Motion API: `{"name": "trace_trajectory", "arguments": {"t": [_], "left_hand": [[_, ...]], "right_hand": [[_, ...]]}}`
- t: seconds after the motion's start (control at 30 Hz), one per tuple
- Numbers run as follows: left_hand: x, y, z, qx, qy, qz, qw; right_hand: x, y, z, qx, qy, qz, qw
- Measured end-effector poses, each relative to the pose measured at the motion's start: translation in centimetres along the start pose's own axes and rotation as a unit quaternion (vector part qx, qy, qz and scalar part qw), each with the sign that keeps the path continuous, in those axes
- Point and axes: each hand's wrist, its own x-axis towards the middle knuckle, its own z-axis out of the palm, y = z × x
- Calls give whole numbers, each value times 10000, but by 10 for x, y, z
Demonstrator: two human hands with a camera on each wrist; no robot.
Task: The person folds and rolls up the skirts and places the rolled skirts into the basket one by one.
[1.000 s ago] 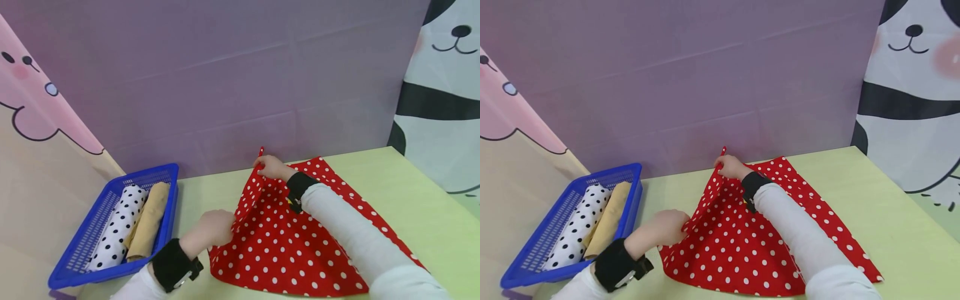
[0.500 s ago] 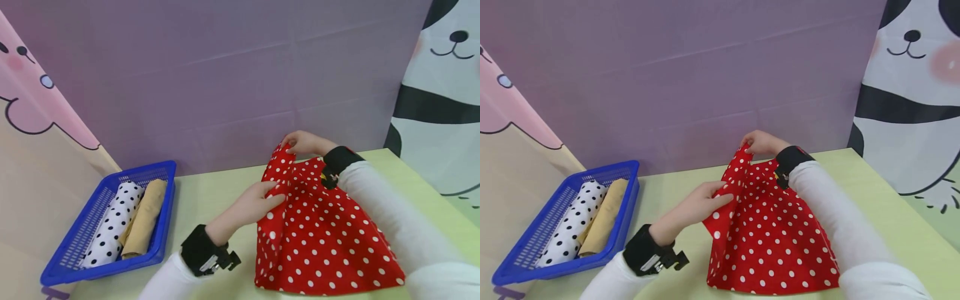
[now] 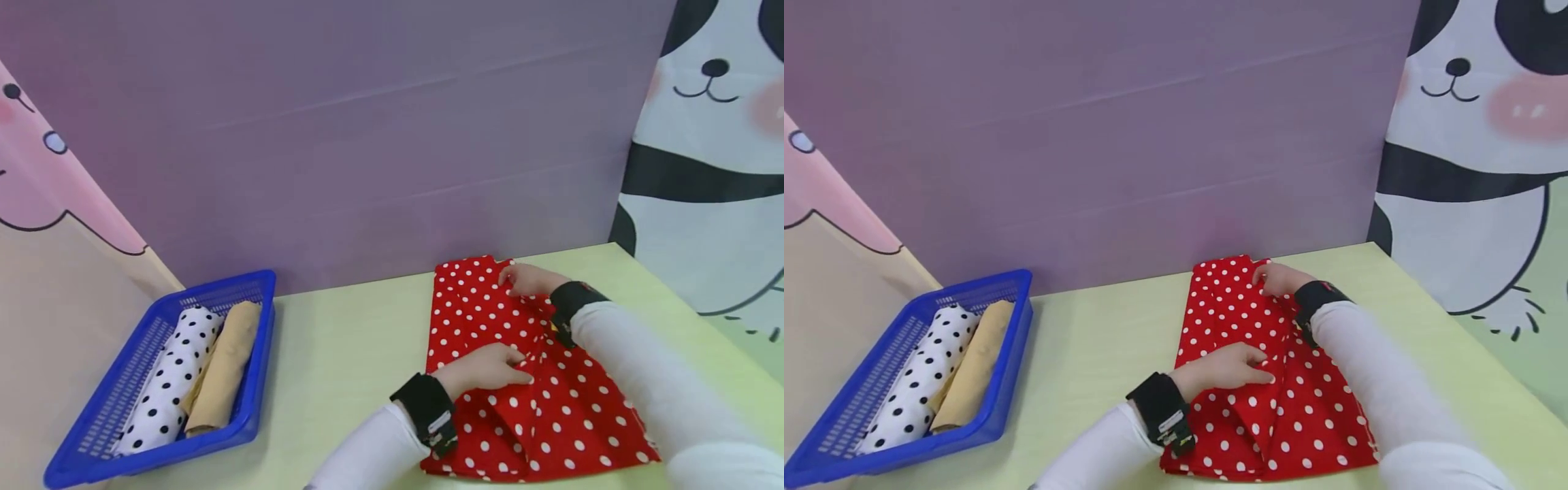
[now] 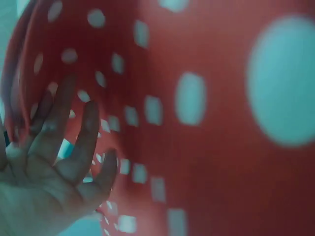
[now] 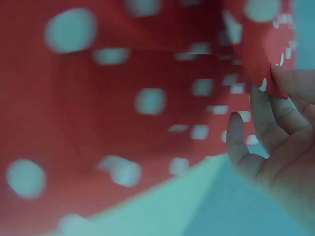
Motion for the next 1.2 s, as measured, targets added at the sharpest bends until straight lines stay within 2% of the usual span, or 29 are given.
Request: {"name": "trace_trajectory", "arguments": {"t": [0.1,0.17,0.3,0.4,0.5,0.63,0.77,0.87,0.97,1.1,1.2], "left_hand": [[-2,-16,2,161,-163,-280,9993],[-8,-26,-1,84,-235,-507,9984],[-24,-47,-20,76,-276,-728,9969],[-36,-66,-38,248,-187,-914,9953],[-44,-82,-49,509,-1,-1240,9910],[-51,-91,-56,708,221,-1483,9862],[-57,-87,-62,533,430,-1298,9892],[-61,-74,-70,322,653,-821,9940],[-68,-55,-81,26,924,-244,9954],[-78,-27,-92,-439,1344,333,9894],[-80,-11,-91,-553,1679,465,9831]], "right_hand": [[4,9,17,222,-164,243,9993],[8,9,24,311,-220,324,9987],[13,-2,27,374,-315,296,9984],[17,-11,29,579,-524,234,9967],[21,-13,33,1188,-712,356,9897],[25,-10,39,1698,-355,633,9828],[27,-11,39,1551,110,841,9843],[24,-13,32,1621,84,851,9831],[20,-17,18,1824,-70,633,9812],[14,-19,-6,1749,-187,454,9834],[9,-12,-19,1428,-202,743,9868]]}}
